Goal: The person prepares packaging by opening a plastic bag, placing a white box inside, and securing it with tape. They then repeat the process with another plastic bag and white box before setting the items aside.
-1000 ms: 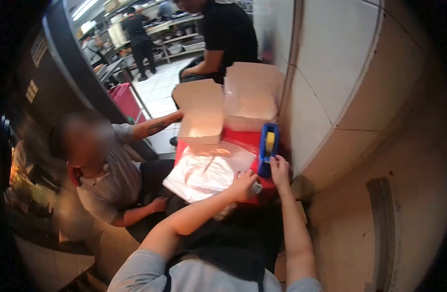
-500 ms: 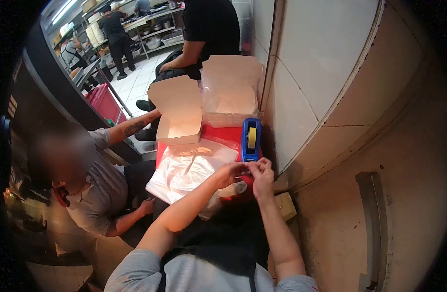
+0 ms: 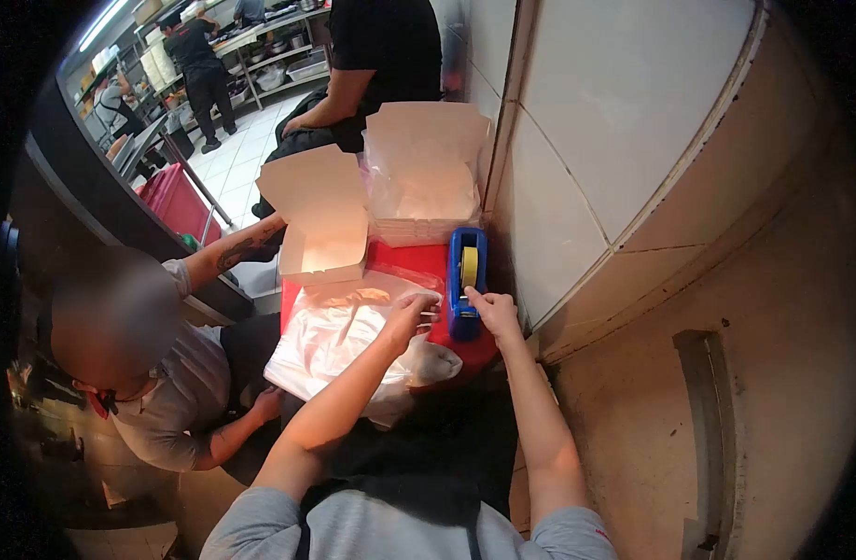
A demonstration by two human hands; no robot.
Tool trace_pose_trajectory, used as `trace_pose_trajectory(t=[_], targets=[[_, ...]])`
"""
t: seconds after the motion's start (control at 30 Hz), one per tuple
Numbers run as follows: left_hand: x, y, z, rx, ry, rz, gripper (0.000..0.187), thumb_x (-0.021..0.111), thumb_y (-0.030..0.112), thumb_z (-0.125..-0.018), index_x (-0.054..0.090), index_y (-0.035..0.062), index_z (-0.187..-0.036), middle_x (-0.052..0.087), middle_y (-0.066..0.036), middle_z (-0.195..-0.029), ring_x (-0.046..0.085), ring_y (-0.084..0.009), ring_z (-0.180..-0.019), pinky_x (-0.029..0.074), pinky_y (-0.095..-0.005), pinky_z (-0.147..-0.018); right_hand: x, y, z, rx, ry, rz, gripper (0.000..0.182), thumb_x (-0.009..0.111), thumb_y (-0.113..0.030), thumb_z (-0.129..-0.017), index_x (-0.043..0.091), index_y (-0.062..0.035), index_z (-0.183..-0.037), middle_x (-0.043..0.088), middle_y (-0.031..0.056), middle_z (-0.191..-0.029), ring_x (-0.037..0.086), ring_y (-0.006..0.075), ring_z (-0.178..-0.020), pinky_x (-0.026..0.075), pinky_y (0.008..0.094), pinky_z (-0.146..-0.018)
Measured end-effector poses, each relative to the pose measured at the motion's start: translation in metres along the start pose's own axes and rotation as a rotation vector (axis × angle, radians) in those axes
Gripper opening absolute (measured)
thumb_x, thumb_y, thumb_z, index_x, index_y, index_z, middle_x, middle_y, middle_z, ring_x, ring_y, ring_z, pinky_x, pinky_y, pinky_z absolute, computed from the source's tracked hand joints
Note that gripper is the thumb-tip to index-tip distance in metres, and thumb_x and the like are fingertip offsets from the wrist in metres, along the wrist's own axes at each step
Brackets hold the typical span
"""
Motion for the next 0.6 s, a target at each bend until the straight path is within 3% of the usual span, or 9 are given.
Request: trace_pose_trajectory(t=[0.03, 0.07, 0.17, 0.27, 0.4, 0.5, 0.53, 0.6], targets=[[-0.001, 0.001, -0.001, 0.002, -0.003, -0.005, 0.021, 0.057, 0.029, -0.085, 0.061, 0.0116, -0.096, 0.061, 0.001, -0.085, 0.06, -0.0107, -0.075, 0.043, -0.0244, -0.063, 0.002, -0.001, -0.001, 0.033, -0.003, 0.109, 0.039, 0.065, -0.04, -0.081, 0.069, -0.001, -0.079, 0.065, 0.0045, -0.074, 0.059, 0.0157, -0.071, 0.045, 0.0296, -0.071], [0.0, 0.0, -0.002, -0.011, -0.012, -0.026, 0.021, 0.058, 0.03, -0.085, 0.061, 0.0116, -0.095, 0.061, 0.001, -0.084, 0.06, -0.0106, -0.075, 0.043, -0.0246, -0.064, 0.005, 0.013, -0.013, -0.008, 0.01, 0.04, 0.032, 0.068, -0.031, -0.079, 0.069, 0.0006, -0.08, 0.066, 0.0062, -0.072, 0.059, 0.0156, -0.064, 0.047, 0.0294, -0.064], [0.002, 0.0, 0.0, -0.027, -0.044, -0.084, 0.022, 0.059, 0.031, -0.086, 0.06, 0.0118, -0.095, 0.061, 0.001, -0.084, 0.06, -0.0104, -0.075, 0.044, -0.0251, -0.065, 0.013, -0.003, 0.002, 0.028, -0.04, -0.283, 0.022, 0.072, -0.019, -0.077, 0.068, 0.0029, -0.077, 0.066, 0.0086, -0.074, 0.06, 0.0142, -0.068, 0.047, 0.0265, -0.065], [0.002, 0.002, 0.013, -0.047, -0.085, -0.113, 0.022, 0.059, 0.032, -0.086, 0.06, 0.0123, -0.096, 0.061, 0.001, -0.086, 0.06, -0.0103, -0.076, 0.045, -0.0253, -0.066, 0.007, -0.02, 0.014, -0.169, 0.188, -0.413, 0.013, 0.073, -0.009, -0.075, 0.066, 0.0024, -0.076, 0.065, 0.0085, -0.077, 0.06, 0.013, -0.07, 0.048, 0.0252, -0.066], [0.002, -0.004, 0.019, -0.138, -0.127, -0.084, 0.023, 0.058, 0.032, -0.086, 0.061, 0.0133, -0.098, 0.062, 0.002, -0.087, 0.06, -0.0098, -0.077, 0.043, -0.0266, -0.069, 0.007, -0.022, 0.031, -0.061, 0.047, -0.742, 0.01, 0.07, -0.008, -0.077, 0.063, -0.0021, -0.081, 0.065, 0.0071, -0.081, 0.061, 0.0134, -0.076, 0.048, 0.0257, -0.075], [0.008, -0.005, 0.02, -0.227, -0.242, 0.035, 0.024, 0.058, 0.035, -0.086, 0.061, 0.0143, -0.098, 0.062, 0.002, -0.09, 0.058, -0.0104, -0.083, 0.039, -0.0317, -0.077, 0.008, -0.033, 0.071, 0.118, -0.098, -0.826, 0.007, 0.068, -0.009, -0.08, 0.063, -0.005, -0.082, 0.065, 0.004, -0.081, 0.061, 0.0114, -0.076, 0.045, 0.0229, -0.07], [0.011, -0.007, 0.02, -0.261, -0.292, 0.091, 0.025, 0.057, 0.036, -0.086, 0.061, 0.0147, -0.099, 0.062, 0.002, -0.091, 0.058, -0.0109, -0.086, 0.038, -0.034, -0.08, 0.008, -0.026, 0.081, 0.114, -0.135, -0.74, 0.006, 0.067, -0.018, -0.081, 0.061, -0.0158, -0.081, 0.062, -0.0055, -0.08, 0.053, 0.0043, -0.074, 0.034, 0.0221, -0.063], [0.012, -0.013, 0.014, -0.282, -0.344, 0.148, 0.027, 0.057, 0.039, -0.086, 0.061, 0.015, -0.098, 0.062, 0.002, -0.094, 0.057, -0.0115, -0.089, 0.036, -0.0362, -0.082, 0.008, -0.016, 0.099, 0.166, -0.109, -0.713, 0.006, 0.068, -0.017, -0.081, 0.062, -0.0151, -0.081, 0.063, -0.0054, -0.08, 0.053, 0.0042, -0.074, 0.034, 0.0218, -0.064]])
Point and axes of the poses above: each hand's wrist, its own z-axis away from the middle knuckle, its own x-axis out of the palm, y = z × x, the point moved 4 cm from there along -z, towards the middle knuckle
